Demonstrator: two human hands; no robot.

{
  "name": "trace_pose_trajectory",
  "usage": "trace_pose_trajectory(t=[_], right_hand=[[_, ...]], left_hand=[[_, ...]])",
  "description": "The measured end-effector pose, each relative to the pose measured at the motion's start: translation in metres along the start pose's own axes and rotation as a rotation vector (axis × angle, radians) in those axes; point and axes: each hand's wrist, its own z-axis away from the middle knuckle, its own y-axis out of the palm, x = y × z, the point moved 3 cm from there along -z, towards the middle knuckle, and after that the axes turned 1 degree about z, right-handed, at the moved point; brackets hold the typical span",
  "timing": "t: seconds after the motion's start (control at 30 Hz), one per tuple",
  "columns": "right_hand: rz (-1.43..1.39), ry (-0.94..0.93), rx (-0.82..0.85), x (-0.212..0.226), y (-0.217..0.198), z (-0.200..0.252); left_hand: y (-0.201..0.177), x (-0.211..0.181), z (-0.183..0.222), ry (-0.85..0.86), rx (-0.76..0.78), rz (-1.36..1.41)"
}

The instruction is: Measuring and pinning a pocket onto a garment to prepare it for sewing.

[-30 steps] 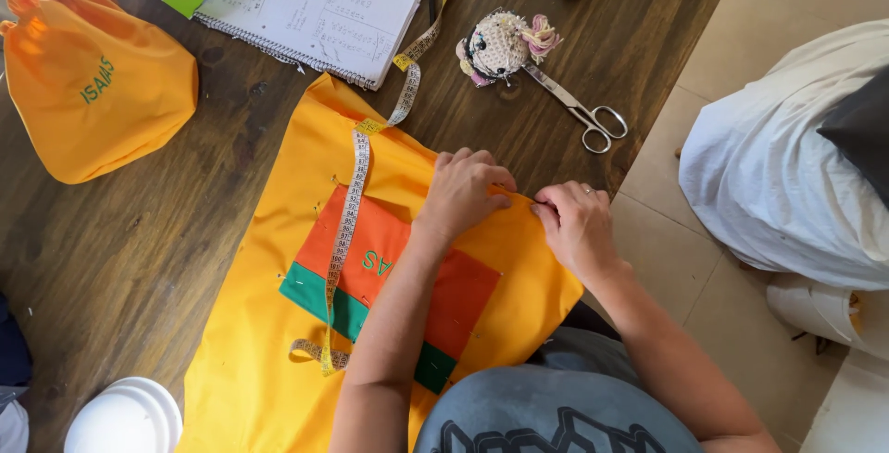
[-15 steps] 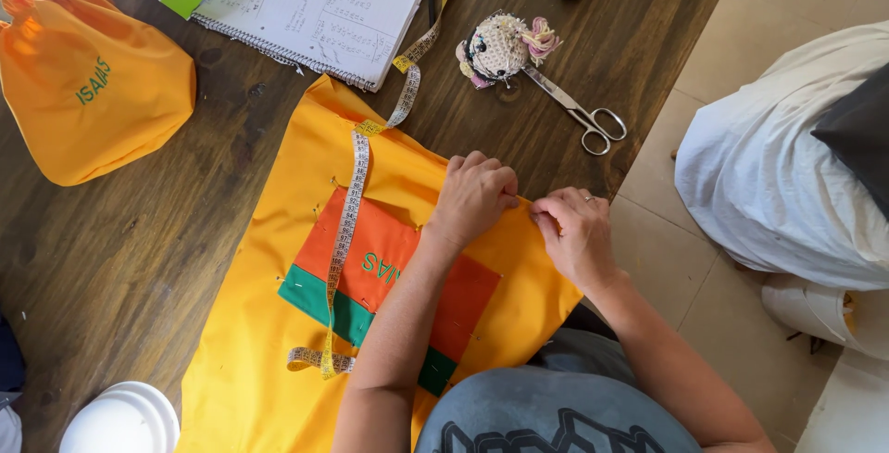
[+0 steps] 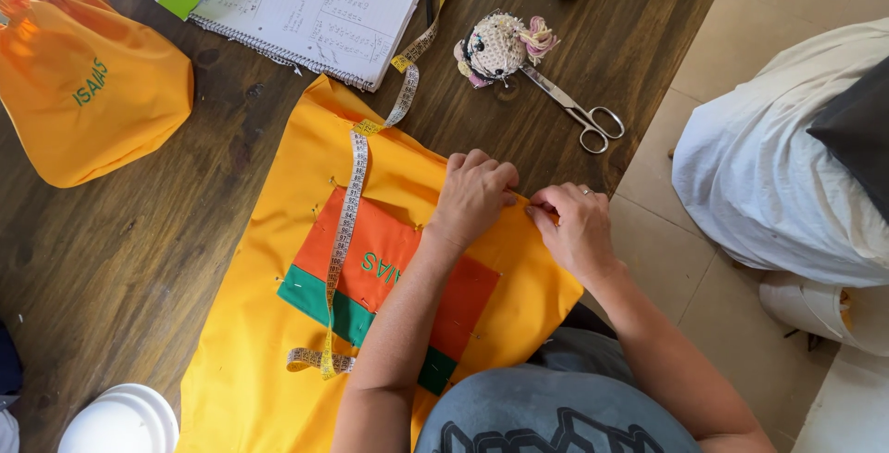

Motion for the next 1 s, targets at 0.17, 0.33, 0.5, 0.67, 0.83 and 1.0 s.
trace_pose_trajectory(t=[0.17, 0.33, 0.5, 0.67, 0.83, 1.0], right_hand=[[0.022, 0.056, 0.039, 0.004, -0.004, -0.008], [-0.01, 0.158, 0.127, 0.006, -0.007, -0.017], [0.011, 0.186, 0.159, 0.008, -0.007, -0.019], [0.044, 0.126, 0.09, 0.008, -0.002, -0.01], [0.015, 0.006, -0.06, 0.0, 0.008, 0.002], [0.009, -0.115, -0.188, -0.009, 0.016, 0.009]], left_hand=[[0.007, 0.002, 0.001, -0.035, -0.066, -0.082], [0.0, 0.001, 0.0, -0.059, -0.044, -0.043], [0.002, 0.002, -0.001, -0.052, 0.01, 0.03], [-0.007, 0.003, -0.006, -0.097, 0.075, 0.148], [-0.001, 0.007, -0.023, -0.151, 0.176, 0.183], [0.02, 0.009, -0.05, -0.079, 0.321, -0.172]])
